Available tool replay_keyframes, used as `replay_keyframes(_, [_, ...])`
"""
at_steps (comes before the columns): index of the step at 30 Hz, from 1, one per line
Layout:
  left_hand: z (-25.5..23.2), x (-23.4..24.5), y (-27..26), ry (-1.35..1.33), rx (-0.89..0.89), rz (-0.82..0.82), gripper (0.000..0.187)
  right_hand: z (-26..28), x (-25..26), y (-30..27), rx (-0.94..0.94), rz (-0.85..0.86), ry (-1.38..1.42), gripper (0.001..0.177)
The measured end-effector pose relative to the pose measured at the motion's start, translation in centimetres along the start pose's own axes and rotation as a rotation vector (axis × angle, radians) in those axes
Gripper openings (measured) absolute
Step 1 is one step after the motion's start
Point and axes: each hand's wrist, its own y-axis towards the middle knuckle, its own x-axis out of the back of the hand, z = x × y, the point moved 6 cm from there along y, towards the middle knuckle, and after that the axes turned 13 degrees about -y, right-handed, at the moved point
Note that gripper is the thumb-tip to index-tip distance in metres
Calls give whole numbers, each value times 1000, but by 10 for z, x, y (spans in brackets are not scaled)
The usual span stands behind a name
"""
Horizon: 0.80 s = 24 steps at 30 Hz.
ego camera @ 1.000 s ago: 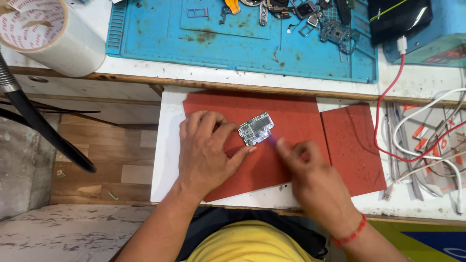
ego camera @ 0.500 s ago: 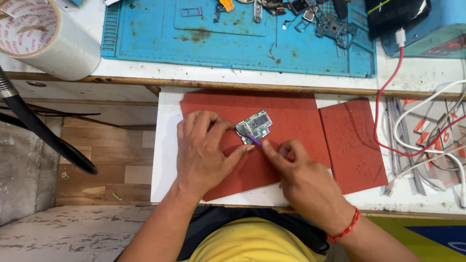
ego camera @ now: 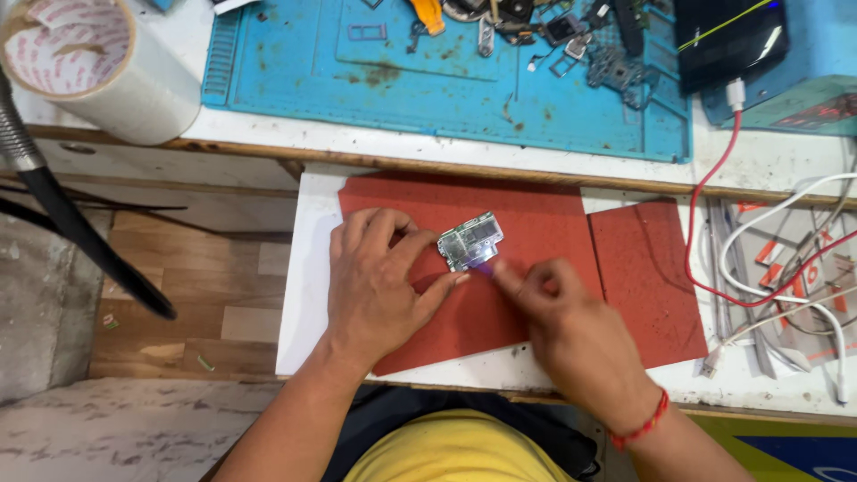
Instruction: The person uses a small brush to clean a small electronic circuit board placed on a red mat. They repeatedly scrub the surface of the board with the brush, focusing on different areas of the component.
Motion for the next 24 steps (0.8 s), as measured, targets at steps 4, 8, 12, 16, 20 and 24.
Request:
replay_keyframes(4, [1, 0, 2, -9, -11, -12, 46, -4, 0, 8, -53, 13, -30, 67])
replay_keyframes(8, [2, 0, 2, -32, -1, -19, 49, 2, -8, 0, -71, 105, -32, 65])
replay_keyframes(12, [5, 1, 1, -59, 41, 8, 50, 9, 0, -22, -60, 91, -40, 67])
replay_keyframes(16, [5, -2, 3, -71, 19, -26, 52, 18, -5, 6, -17, -51, 24, 60])
replay_keyframes(20, [3, 1, -1, -77, 56, -12, 56, 16, -3, -4, -55, 73, 41, 71])
replay_keyframes(24, [4, 0, -2, -54, 25, -19, 50, 5, 4, -1, -40, -78, 29, 60])
